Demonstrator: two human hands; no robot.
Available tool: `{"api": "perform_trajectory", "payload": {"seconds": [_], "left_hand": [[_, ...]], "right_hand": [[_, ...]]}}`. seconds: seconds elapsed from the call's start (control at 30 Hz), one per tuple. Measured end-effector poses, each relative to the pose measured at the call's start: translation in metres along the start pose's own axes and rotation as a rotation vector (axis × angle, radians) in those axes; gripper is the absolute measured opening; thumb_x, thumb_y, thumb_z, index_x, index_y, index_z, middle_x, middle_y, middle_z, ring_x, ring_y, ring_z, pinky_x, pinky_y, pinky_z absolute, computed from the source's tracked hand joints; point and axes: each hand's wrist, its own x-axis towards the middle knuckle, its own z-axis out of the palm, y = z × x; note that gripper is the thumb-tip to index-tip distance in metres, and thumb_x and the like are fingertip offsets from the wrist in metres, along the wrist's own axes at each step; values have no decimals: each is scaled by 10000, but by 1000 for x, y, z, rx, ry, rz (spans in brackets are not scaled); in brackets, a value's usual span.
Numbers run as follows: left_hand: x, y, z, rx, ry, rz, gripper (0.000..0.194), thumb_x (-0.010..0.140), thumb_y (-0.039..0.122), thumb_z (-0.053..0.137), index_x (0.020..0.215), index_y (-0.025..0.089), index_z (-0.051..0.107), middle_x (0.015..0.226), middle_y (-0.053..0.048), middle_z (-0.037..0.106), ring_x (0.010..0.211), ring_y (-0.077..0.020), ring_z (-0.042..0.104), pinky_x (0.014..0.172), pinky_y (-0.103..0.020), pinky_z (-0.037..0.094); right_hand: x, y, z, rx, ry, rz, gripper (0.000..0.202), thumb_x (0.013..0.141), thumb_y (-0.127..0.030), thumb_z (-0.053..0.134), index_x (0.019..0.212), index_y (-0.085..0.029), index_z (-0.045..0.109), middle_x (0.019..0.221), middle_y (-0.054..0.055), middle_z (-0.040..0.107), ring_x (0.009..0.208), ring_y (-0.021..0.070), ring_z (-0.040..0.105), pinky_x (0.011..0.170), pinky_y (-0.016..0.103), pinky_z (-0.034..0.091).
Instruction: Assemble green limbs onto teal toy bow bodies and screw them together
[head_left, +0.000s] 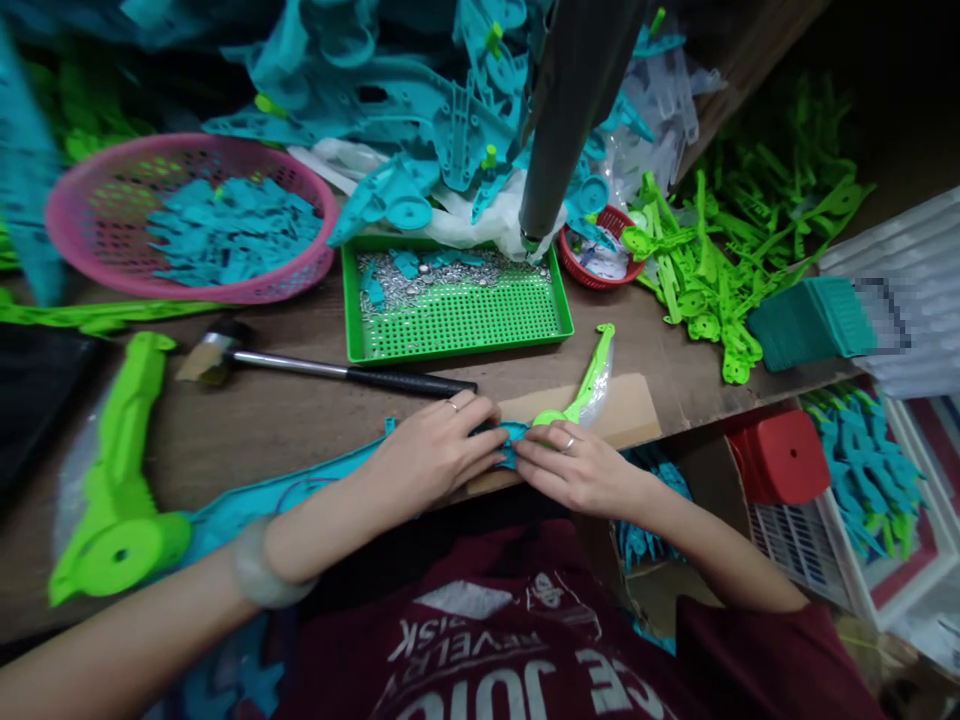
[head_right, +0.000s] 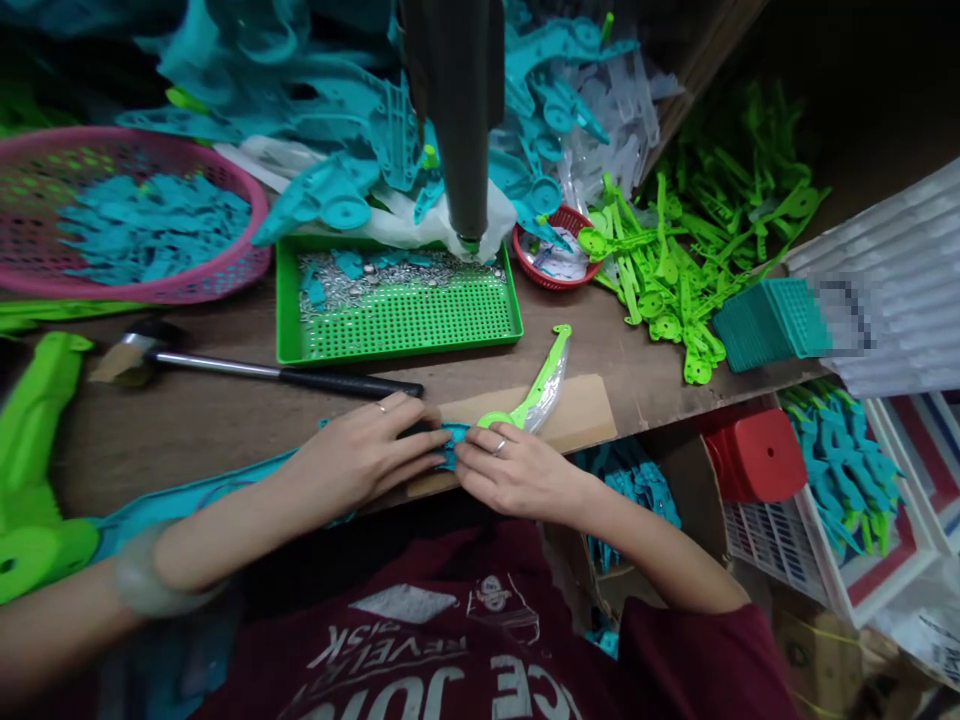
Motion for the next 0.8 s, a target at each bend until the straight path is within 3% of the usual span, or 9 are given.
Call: {"api": "perform_trajectory", "payload": {"seconds": [0.13,0.33,0.4,0.57,0.67,0.8], "left_hand": [[2,4,-2,42,-50,18,285,1045,301,455,988,185,710,937,-83,633,866,-229,587,737,-349,502],[8,23,-13,126,-116,-49,237,964,87,487,1016,142,711,997,-116,695,917,-257,636,832,-389,519],[6,33,-12,135,-67,-108,272,955,61,474,1078,116,710,1009,-133,715,941,-267,658,865,-404,523],[-22,79,5,147,200,-149,336,972,82,447,1222,70,671,1169,-171,740,1132,-279,664,991,-435,513],[-37,106,16,134,259,-176,351,981,94,426,1234,92,669,1197,-145,746,1169,-256,659,1020,-424,513],[-45,108,17,191,366,-398,325,980,163,555,1285,85,636,1239,-161,731,1205,-273,651,1044,-429,491]], "right_hand": [[-5,-13,4,123,-17,124,274,1009,-128,473,1195,-80,669,1211,157,729,1189,255,581,970,425,498],[-11,-35,-4,39,1,225,346,999,-138,449,1287,-55,622,1173,167,745,1232,270,579,1025,433,485],[-13,-37,-3,19,-18,234,336,998,-152,470,1286,-63,619,1137,160,754,1203,256,596,1046,425,477],[-16,-28,-1,42,-20,161,307,976,-149,513,1248,-75,634,1099,151,761,1154,243,624,1043,416,488],[-14,-20,-5,97,8,112,286,976,-173,524,1224,-96,646,1085,141,769,1134,254,633,992,429,513],[-3,-16,-14,119,-92,84,268,994,-239,528,1189,-103,651,1042,142,768,1124,282,635,965,464,525]]}}
